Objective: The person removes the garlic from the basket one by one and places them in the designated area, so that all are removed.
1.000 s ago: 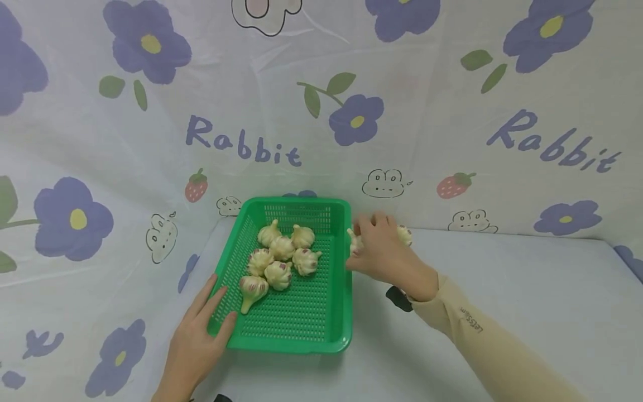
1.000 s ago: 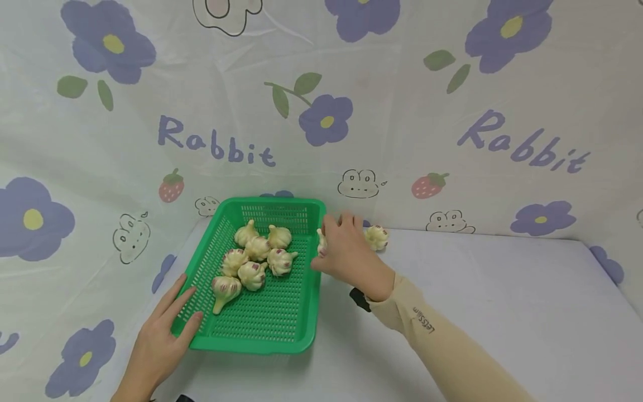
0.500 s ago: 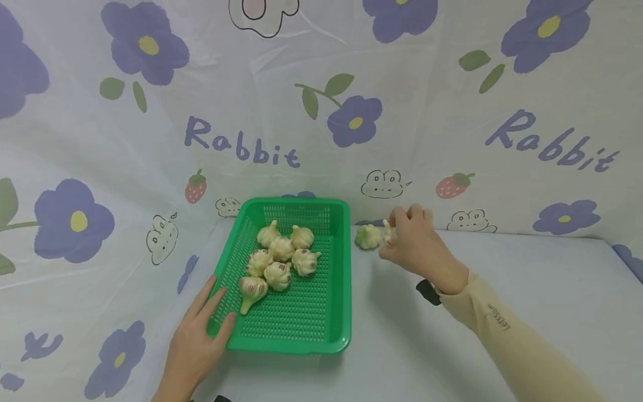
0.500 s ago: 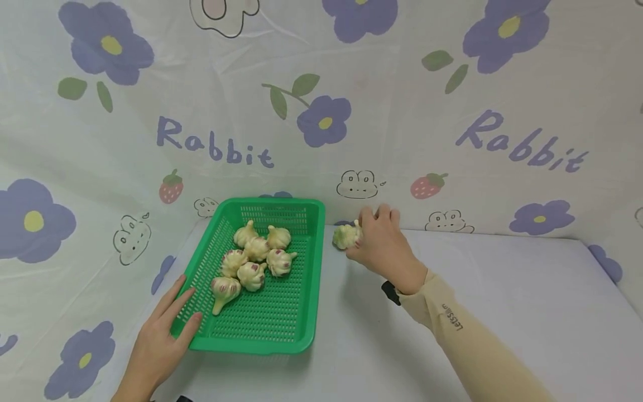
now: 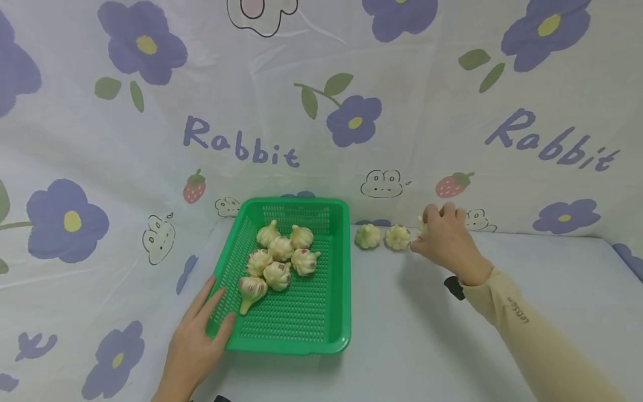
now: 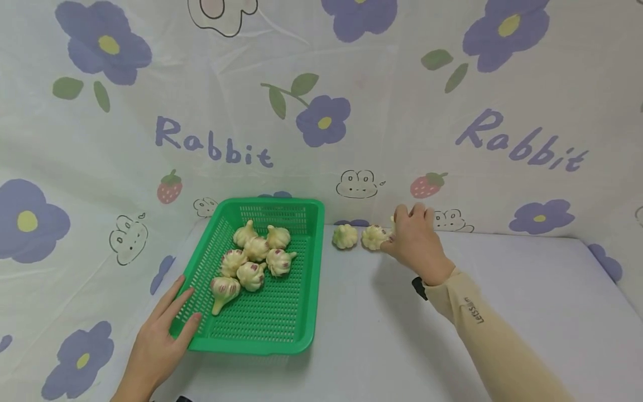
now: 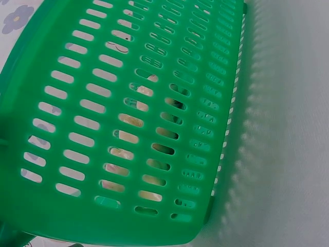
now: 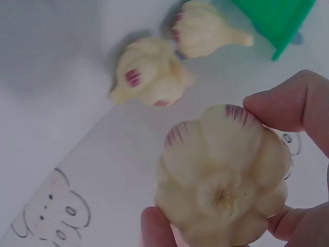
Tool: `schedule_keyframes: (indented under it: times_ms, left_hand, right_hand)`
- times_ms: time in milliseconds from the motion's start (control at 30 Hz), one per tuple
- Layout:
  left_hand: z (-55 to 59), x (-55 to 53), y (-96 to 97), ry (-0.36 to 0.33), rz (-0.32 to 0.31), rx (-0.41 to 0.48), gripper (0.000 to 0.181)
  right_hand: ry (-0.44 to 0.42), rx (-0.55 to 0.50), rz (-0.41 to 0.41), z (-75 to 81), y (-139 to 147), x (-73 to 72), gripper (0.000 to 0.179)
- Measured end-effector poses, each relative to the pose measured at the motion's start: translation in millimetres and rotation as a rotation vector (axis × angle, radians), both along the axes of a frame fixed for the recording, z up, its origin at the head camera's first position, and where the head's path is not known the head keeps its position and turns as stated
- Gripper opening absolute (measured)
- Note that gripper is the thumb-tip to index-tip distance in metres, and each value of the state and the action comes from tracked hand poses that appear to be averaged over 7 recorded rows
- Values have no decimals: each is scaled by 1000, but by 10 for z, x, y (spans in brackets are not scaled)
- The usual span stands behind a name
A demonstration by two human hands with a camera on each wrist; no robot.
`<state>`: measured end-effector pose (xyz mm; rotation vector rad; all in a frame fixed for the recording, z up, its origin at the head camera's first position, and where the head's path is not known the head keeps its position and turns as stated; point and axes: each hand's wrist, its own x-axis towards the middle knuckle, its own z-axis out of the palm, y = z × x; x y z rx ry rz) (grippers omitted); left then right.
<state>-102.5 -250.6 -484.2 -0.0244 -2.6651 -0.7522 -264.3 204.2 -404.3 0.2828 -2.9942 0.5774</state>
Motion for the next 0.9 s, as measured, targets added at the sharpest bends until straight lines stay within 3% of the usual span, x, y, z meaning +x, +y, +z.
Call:
schedule_keyframes:
  times_ms: [567,900]
  left_hand:
    - [-18,-3,1,1,5,5,55]
    - [-23,1,-5,8,0,0,55]
  right_hand:
    - [-16,28,-45,-464,314,-350,51]
    - [-87,38,-57,-683,280,-539,50]
